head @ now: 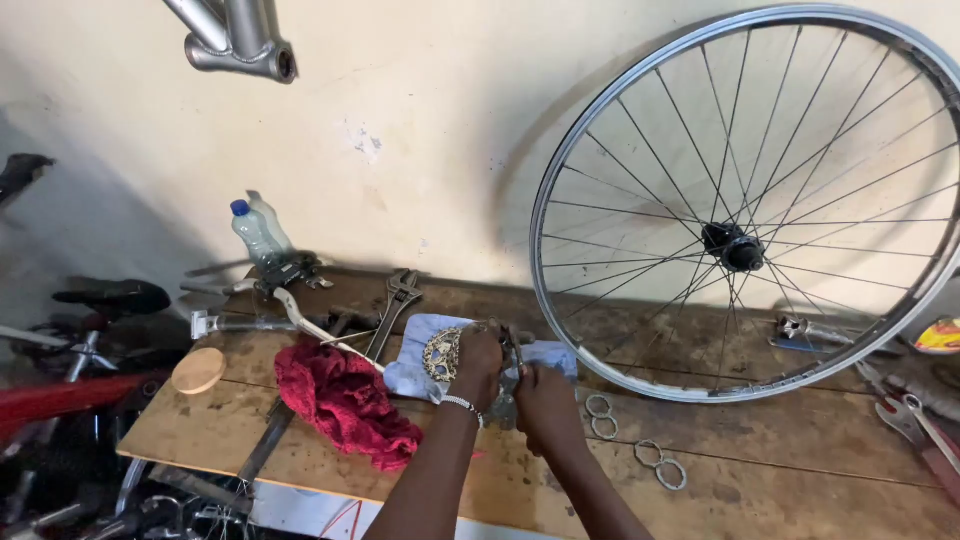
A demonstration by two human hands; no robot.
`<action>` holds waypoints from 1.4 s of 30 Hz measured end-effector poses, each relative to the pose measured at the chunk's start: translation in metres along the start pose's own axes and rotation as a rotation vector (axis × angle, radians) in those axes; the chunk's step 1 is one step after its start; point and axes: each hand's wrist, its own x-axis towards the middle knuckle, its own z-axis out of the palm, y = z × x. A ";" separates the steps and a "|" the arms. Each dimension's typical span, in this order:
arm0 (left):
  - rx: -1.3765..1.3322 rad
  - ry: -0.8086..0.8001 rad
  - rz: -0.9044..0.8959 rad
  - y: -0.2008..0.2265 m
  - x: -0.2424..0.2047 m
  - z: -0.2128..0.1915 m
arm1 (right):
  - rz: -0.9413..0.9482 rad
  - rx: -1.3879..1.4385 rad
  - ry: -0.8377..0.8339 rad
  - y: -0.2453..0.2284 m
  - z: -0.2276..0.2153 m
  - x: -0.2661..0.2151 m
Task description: Cleaning bicycle cassette gears and spacers by wiping them with a cloth to remove grease and dirt.
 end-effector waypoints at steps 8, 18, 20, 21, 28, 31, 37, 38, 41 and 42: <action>0.141 -0.193 0.069 -0.043 0.036 0.003 | -0.046 -0.097 0.016 0.009 0.000 0.005; 0.130 -0.249 -0.014 0.000 -0.002 -0.016 | -0.025 -0.135 -0.029 0.021 -0.003 0.033; 0.137 -0.252 -0.004 0.004 -0.010 -0.017 | -0.036 -0.188 -0.053 0.030 -0.002 0.047; 0.146 -0.260 -0.002 0.004 -0.015 -0.019 | -0.039 -0.242 -0.076 0.036 -0.002 0.052; 0.066 -0.190 0.117 -0.051 0.056 -0.014 | -0.050 -0.181 -0.079 -0.003 -0.009 0.004; -0.064 -0.113 0.140 -0.024 0.014 -0.004 | -0.121 -0.254 -0.024 0.026 0.005 0.034; -0.145 -0.218 -0.043 0.026 -0.053 -0.014 | -0.053 -0.184 -0.115 -0.004 0.010 -0.003; -0.139 -0.274 -0.108 0.029 -0.051 -0.017 | 0.033 -0.134 -0.088 -0.001 0.014 0.000; -0.179 -0.372 -0.158 0.020 -0.046 -0.024 | 0.037 -0.150 0.016 0.037 0.034 0.036; -0.229 -0.427 -0.133 0.014 -0.044 -0.023 | -0.053 -0.219 0.108 0.056 0.040 0.053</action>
